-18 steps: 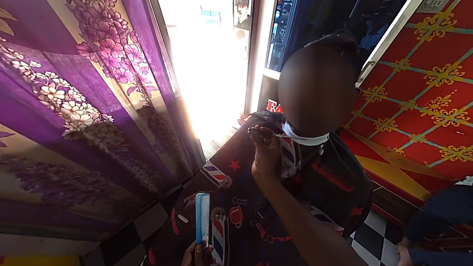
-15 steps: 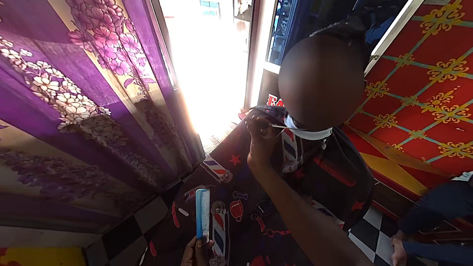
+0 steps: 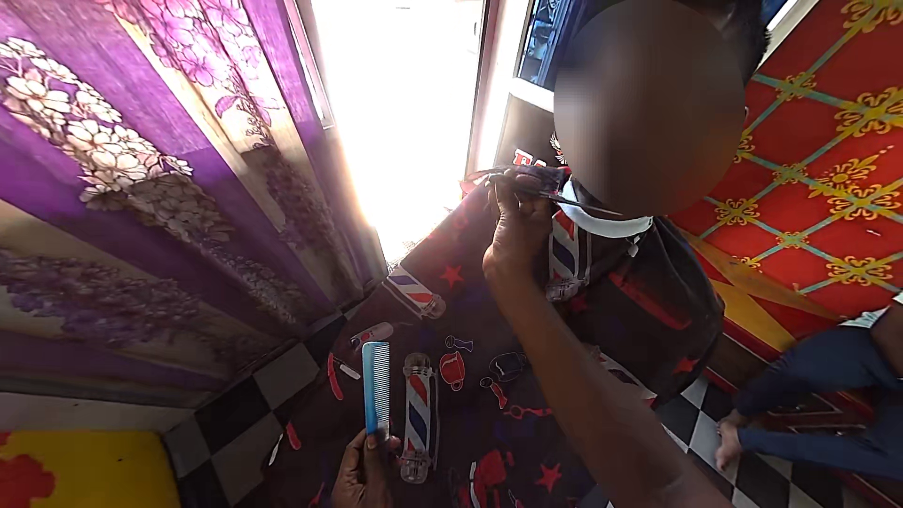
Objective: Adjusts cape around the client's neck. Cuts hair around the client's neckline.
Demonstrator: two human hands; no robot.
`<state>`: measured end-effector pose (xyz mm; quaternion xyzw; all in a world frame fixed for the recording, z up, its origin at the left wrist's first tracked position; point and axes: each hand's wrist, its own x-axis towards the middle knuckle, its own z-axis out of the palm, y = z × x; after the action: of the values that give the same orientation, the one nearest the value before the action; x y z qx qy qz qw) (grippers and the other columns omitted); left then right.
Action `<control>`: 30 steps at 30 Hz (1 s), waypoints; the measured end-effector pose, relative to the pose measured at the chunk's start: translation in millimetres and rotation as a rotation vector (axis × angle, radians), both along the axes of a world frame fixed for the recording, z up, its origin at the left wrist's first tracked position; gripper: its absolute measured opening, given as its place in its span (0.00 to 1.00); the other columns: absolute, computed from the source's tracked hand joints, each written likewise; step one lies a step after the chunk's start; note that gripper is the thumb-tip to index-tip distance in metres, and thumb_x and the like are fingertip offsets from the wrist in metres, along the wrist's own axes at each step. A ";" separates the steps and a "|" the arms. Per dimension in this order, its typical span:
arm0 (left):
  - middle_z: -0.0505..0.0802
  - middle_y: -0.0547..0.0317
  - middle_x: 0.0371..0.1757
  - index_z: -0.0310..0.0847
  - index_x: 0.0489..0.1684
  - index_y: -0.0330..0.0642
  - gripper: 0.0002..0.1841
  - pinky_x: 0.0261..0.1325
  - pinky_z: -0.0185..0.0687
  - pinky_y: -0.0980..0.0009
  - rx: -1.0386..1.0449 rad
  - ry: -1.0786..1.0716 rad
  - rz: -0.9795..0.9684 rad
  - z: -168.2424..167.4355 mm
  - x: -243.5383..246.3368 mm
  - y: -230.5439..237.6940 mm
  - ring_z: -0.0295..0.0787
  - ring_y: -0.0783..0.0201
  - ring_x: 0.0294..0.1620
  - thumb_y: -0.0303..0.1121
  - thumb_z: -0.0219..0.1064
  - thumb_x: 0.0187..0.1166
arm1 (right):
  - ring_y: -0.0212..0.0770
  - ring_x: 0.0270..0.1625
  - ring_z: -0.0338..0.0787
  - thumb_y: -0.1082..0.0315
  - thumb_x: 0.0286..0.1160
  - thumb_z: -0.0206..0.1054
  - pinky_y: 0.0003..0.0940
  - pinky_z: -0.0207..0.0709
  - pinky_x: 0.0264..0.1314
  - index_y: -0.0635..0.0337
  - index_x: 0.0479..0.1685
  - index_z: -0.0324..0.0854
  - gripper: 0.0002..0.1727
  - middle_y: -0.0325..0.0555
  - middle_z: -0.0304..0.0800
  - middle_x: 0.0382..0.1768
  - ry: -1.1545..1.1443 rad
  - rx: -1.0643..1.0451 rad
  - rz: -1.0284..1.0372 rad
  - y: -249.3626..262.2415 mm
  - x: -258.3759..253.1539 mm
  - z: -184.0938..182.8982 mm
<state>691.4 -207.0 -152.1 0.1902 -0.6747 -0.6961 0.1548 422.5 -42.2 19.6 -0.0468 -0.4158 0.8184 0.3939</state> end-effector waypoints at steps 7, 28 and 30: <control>0.93 0.61 0.31 0.77 0.58 0.24 0.12 0.31 0.87 0.79 0.015 -0.003 -0.007 4.2 -4.1 5.4 0.89 0.73 0.26 0.25 0.51 0.91 | 0.40 0.43 0.93 0.81 0.63 0.79 0.34 0.90 0.48 0.68 0.51 0.80 0.18 0.52 0.92 0.42 0.032 0.070 0.009 -1.7 11.7 13.6; 0.93 0.61 0.32 0.78 0.58 0.25 0.13 0.32 0.87 0.78 0.011 0.024 -0.011 -8.6 2.7 5.1 0.89 0.72 0.27 0.26 0.52 0.90 | 0.63 0.33 0.89 0.79 0.66 0.74 0.57 0.77 0.26 0.62 0.43 0.85 0.09 0.57 0.86 0.32 -0.848 2.482 -0.413 164.2 164.3 144.3; 0.93 0.59 0.33 0.79 0.58 0.25 0.13 0.32 0.86 0.78 0.008 0.034 -0.024 -9.7 -0.4 9.7 0.89 0.71 0.27 0.27 0.53 0.90 | 0.64 0.36 0.88 0.80 0.65 0.71 0.56 0.76 0.29 0.64 0.43 0.83 0.08 0.59 0.85 0.34 -0.805 2.587 -0.466 163.9 160.9 159.7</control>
<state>691.0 -197.3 -161.8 0.1710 -0.6714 -0.7038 0.1570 583.4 121.7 179.3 0.0502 -0.9418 -0.3030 0.1368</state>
